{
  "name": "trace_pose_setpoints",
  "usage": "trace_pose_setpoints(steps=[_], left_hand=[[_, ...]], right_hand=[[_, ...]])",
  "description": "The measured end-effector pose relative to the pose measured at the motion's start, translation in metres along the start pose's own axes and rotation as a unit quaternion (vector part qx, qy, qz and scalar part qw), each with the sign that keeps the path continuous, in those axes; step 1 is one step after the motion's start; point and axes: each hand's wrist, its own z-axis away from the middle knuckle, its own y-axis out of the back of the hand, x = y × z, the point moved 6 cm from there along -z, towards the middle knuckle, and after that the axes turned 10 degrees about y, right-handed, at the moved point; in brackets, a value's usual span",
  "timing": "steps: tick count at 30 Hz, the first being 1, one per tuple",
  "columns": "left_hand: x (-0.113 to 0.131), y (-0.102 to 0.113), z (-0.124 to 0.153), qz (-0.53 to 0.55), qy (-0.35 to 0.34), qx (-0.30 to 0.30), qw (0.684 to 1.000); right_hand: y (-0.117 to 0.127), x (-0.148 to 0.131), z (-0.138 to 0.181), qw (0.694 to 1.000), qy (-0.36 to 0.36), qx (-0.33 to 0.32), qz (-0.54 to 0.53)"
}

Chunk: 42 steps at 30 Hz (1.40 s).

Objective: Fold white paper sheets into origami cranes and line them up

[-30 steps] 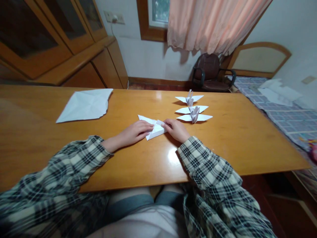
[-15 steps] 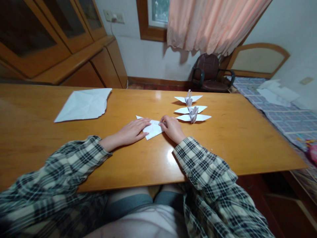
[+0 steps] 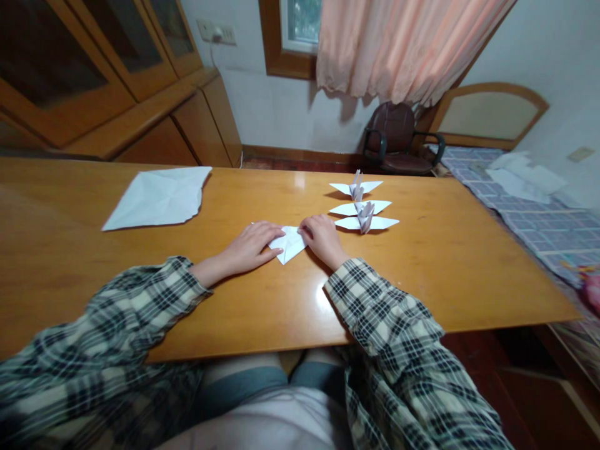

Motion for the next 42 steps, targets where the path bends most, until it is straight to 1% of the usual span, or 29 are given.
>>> trace_pose_setpoints(steps=[10, 16, 18, 22, 24, 29, 33, 39, 42], left_hand=[[0.000, -0.003, 0.000, 0.026, -0.002, 0.001, 1.000], [-0.002, -0.005, 0.000, 0.027, -0.001, 0.004, 1.000], [0.001, -0.004, 0.000, 0.028, -0.016, 0.006, 0.999], [0.010, -0.003, 0.002, 0.039, -0.075, -0.007, 0.996], [0.011, -0.004, 0.002, 0.051, -0.082, -0.012, 0.995], [0.007, -0.009, 0.000, 0.055, -0.063, -0.031, 0.996], [0.006, -0.008, -0.001, 0.050, -0.049, -0.036, 0.997], [0.011, -0.006, -0.001, 0.035, -0.011, -0.014, 0.999], [0.012, -0.006, -0.002, 0.021, -0.002, -0.007, 1.000]], right_hand=[[-0.006, -0.002, -0.005, 0.999, 0.004, -0.001, 0.032], [-0.004, -0.003, -0.004, 1.000, 0.001, 0.001, 0.023], [-0.004, -0.003, -0.004, 1.000, -0.001, 0.001, 0.024], [-0.005, -0.003, -0.004, 1.000, 0.000, 0.006, 0.028], [-0.006, -0.002, -0.004, 1.000, 0.003, 0.004, 0.027], [-0.008, 0.001, -0.004, 1.000, -0.003, 0.000, 0.028], [-0.005, 0.001, -0.004, 0.999, -0.002, 0.010, 0.032], [0.004, -0.005, -0.003, 0.999, 0.036, 0.039, 0.013], [0.009, -0.013, -0.002, 0.997, 0.066, 0.036, -0.001]])
